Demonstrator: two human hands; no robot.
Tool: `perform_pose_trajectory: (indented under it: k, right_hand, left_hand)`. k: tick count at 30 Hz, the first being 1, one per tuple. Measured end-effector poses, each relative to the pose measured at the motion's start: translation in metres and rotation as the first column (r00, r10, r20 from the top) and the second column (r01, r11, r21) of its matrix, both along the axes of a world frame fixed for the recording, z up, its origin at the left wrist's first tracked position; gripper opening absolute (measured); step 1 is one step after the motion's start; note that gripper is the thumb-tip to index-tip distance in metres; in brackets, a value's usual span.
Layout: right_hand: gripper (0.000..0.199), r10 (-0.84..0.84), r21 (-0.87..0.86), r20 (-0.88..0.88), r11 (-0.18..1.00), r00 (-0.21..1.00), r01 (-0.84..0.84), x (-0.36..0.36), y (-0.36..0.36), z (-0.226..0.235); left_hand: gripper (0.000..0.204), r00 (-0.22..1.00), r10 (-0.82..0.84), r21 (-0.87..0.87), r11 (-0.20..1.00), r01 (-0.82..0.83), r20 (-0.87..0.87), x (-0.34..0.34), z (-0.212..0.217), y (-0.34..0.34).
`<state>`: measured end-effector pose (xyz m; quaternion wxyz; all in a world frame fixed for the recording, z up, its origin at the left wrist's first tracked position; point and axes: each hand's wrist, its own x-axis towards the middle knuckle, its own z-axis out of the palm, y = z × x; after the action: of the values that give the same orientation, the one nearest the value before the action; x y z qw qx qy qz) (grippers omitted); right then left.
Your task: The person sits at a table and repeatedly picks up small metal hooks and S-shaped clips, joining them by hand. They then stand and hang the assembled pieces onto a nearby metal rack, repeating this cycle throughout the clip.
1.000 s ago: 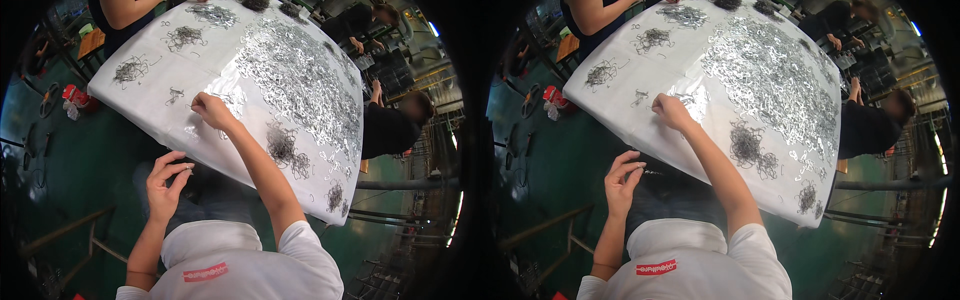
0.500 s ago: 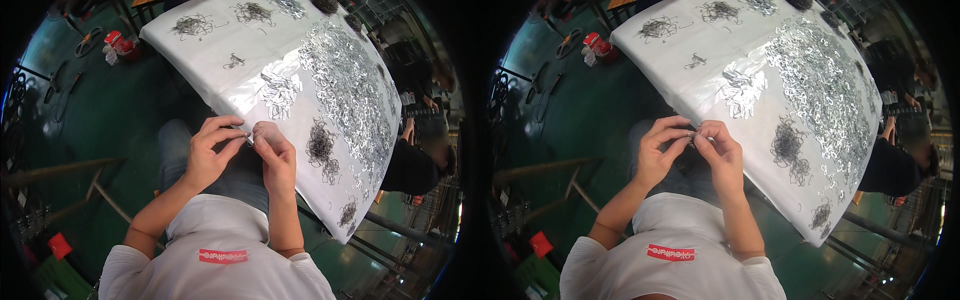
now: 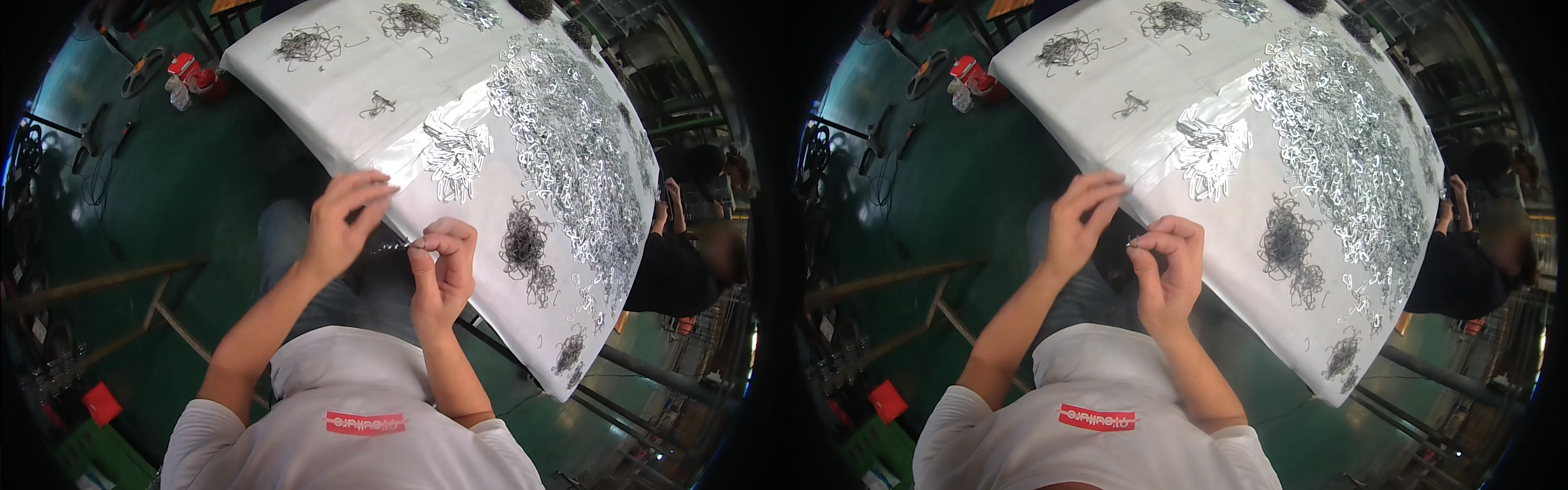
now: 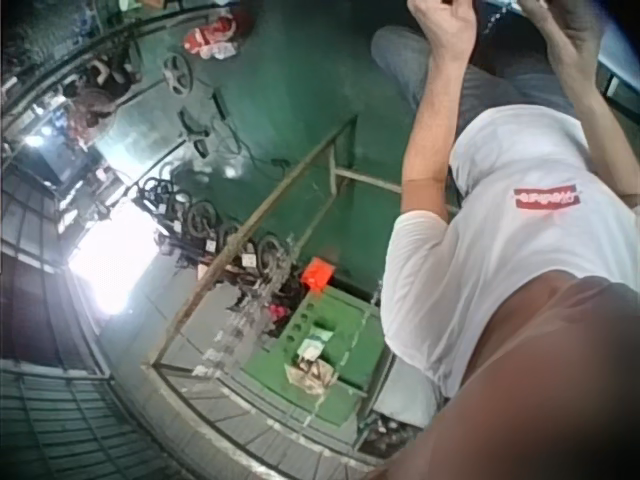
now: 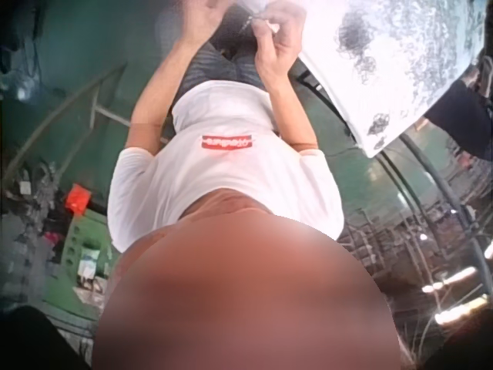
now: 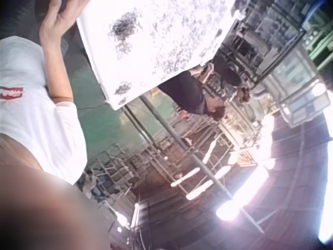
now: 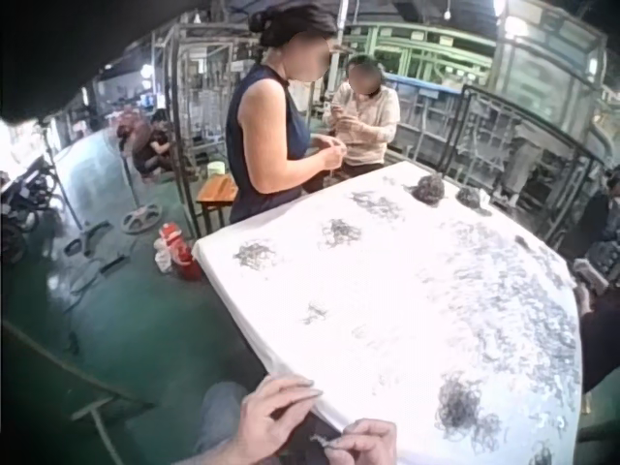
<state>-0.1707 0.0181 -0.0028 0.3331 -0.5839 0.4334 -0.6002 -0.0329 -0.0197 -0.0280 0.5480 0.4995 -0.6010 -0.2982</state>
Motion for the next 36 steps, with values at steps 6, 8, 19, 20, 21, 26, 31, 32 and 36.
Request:
perform_pose_trajectory:
  k: [6, 8, 19, 20, 21, 26, 31, 32, 36]
  right_hand:
    - [0.007, 0.002, 0.069, -0.007, 0.998, 1.0, -0.001, -0.007, 0.004, -0.003]
    - [0.007, 0.013, 0.1, -0.003, 0.995, 1.0, -0.013, -0.009, 0.006, -0.004]
    - [0.007, 0.075, 0.15, -0.025, 0.986, 0.997, -0.071, -0.014, 0.004, -0.011]
    - [0.007, 0.058, 0.156, -0.018, 0.986, 0.998, -0.055, -0.014, 0.003, -0.011]
    - [0.007, 0.042, 0.159, -0.01, 0.986, 0.999, -0.04, -0.014, 0.001, -0.012]
    - [0.008, 0.009, 0.162, -0.018, 0.987, 1.0, -0.006, -0.013, -0.007, -0.015]
    - [0.008, 0.012, 0.154, -0.037, 0.988, 0.999, -0.006, -0.009, -0.013, -0.016]
    - [0.008, 0.015, 0.148, -0.06, 0.989, 0.998, -0.006, -0.008, -0.014, -0.016]
    - [0.008, 0.028, 0.15, -0.093, 0.989, 0.995, -0.014, -0.003, -0.018, -0.018]
  left_hand:
    - [0.01, 0.911, -0.014, -0.118, 0.991, 0.069, 0.413, -0.027, -0.047, -0.121]
    - [0.01, 0.836, -0.039, -0.072, 0.993, 0.093, 0.548, -0.039, -0.059, -0.147]
    - [0.011, 0.917, -0.094, 0.06, 0.995, 0.076, 0.388, -0.047, -0.044, -0.143]
    - [0.012, 0.979, -0.112, 0.175, 0.981, 0.082, 0.172, -0.045, -0.036, -0.131]
    - [0.013, 0.989, -0.141, 0.234, 0.964, 0.126, 0.052, -0.042, -0.026, -0.116]
    - [0.019, 0.878, -0.187, 0.393, 0.839, 0.376, -0.441, -0.015, 0.017, -0.04]
    - [0.017, 0.866, -0.134, 0.399, 0.846, 0.353, -0.482, -0.006, 0.037, -0.001]
    - [0.017, 0.87, -0.129, 0.395, 0.853, 0.342, -0.476, -0.005, 0.038, 0.001]
    - [0.015, 0.93, -0.099, 0.354, 0.907, 0.231, -0.354, -0.002, 0.034, 0.003]
